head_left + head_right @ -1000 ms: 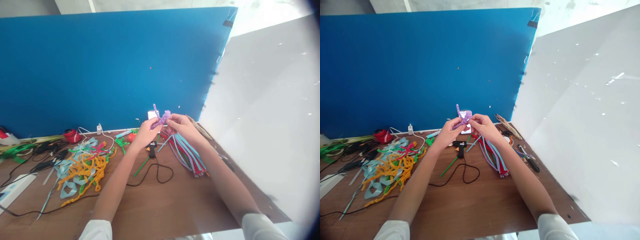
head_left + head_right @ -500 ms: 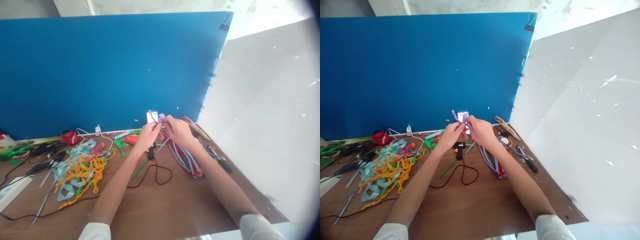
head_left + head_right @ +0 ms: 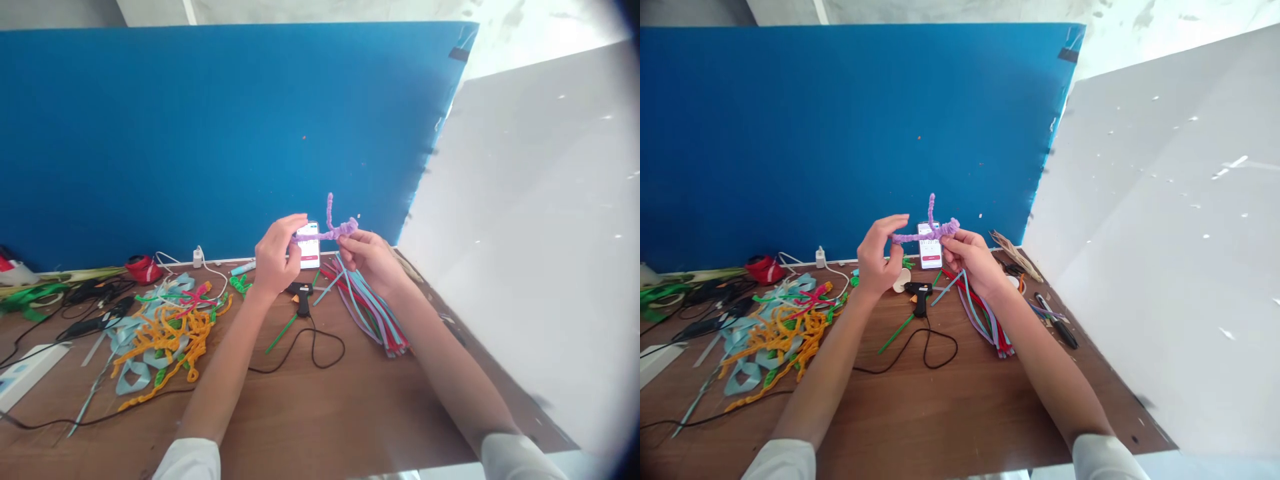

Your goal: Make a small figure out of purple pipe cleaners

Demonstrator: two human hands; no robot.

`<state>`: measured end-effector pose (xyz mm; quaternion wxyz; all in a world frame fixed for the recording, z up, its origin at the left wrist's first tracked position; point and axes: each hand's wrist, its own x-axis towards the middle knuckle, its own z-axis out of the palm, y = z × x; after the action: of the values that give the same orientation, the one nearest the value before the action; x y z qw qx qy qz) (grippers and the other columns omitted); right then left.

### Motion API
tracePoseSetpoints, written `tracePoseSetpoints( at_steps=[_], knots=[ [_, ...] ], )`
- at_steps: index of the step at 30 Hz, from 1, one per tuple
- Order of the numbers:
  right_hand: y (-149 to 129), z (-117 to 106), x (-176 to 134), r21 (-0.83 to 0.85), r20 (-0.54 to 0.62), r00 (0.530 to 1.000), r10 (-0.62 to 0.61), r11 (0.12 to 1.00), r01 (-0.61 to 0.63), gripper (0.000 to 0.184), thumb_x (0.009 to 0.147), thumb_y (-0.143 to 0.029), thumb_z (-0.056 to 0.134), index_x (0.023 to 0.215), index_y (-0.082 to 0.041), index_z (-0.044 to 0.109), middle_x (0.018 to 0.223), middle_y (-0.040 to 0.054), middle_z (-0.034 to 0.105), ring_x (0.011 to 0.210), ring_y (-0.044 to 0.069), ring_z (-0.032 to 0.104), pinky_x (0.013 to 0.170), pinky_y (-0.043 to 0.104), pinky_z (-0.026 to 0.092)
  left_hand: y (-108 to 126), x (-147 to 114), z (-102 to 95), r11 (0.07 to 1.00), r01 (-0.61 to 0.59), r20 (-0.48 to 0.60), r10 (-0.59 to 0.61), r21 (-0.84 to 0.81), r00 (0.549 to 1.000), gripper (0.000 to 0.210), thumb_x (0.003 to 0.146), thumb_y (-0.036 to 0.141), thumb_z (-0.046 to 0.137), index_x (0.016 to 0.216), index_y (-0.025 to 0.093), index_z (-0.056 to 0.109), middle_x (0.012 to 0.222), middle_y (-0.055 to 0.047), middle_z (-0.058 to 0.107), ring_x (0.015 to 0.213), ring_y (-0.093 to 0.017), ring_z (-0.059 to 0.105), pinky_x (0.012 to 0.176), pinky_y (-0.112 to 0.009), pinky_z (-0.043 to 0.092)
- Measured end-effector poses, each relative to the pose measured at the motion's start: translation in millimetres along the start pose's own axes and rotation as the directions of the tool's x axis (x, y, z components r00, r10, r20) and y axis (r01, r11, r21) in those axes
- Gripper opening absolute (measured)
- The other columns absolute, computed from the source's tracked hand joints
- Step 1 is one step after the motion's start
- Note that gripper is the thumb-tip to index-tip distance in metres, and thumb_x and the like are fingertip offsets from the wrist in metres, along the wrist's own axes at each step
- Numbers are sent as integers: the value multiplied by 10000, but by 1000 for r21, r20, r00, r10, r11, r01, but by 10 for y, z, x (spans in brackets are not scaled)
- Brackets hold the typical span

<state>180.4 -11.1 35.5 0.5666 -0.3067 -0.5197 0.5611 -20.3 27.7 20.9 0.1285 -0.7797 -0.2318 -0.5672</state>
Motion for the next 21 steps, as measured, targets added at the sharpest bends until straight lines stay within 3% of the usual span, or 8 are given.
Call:
tracePoseSetpoints(
  at_steps=[4, 7, 10, 13, 17, 21],
  knots=[
    [74, 50, -4, 25, 54, 998, 23, 999, -24, 253, 742, -335, 786, 739, -179, 587, 504, -73, 469, 427, 57, 352, 449, 250, 211, 18, 25, 39, 995, -26, 62, 32, -94, 998, 578, 900, 197, 583, 1435, 229, 369, 1382, -124, 609, 1362, -265, 513, 1124, -501, 419],
    [82, 61, -14, 44, 119, 991, 67, 996, -73, 268, 751, -324, 779, 705, -179, 558, 484, -91, 401, 417, 44, 286, 448, 256, 154, 83, 32, 69, 963, 56, 89, -33, -262, 995, 731, 910, 243, 621, 1501, 225, 190, 1251, -119, 684, 1305, -249, 571, 1113, -495, 437],
    [49, 51, -25, 31, 171, 979, 113, 992, -120, 272, 775, -342, 762, 702, -179, 555, 483, -98, 360, 426, 45, 255, 456, 262, 125, 165, 42, 49, 917, 192, 121, -159, -351, 980, 760, 930, 273, 605, 1511, 218, 118, 1197, -120, 702, 1209, -226, 641, 1072, -449, 476],
    [25, 51, -21, -58, 125, 988, 86, 995, -80, 261, 776, -377, 748, 726, -183, 582, 486, -95, 359, 439, 56, 250, 464, 267, 130, 213, 67, -13, 881, 334, 247, -260, -336, 933, 650, 924, 276, 597, 1467, 221, 244, 1252, -127, 686, 1211, -225, 638, 1056, -424, 483],
    [29, 53, 10, -222, 9, 1000, -25, 975, 26, 242, 755, -398, 740, 788, -184, 633, 531, -77, 419, 482, 69, 272, 491, 265, 193, 173, 103, -79, 888, 365, 329, -269, -278, 905, 456, 876, 291, 639, 1301, 204, 496, 1280, -103, 683, 1165, -227, 651, 1032, -395, 480],
    [89, -30, 70, -378, -33, 997, -71, 924, 54, 282, 792, -459, 704, 806, -185, 642, 603, -40, 512, 536, 98, 378, 516, 261, 254, 86, 113, -88, 898, 414, 408, -326, -148, 853, 182, 906, 345, 600, 890, 184, 684, 949, -50, 758, 893, -188, 688, 849, -309, 498]
  ],
)
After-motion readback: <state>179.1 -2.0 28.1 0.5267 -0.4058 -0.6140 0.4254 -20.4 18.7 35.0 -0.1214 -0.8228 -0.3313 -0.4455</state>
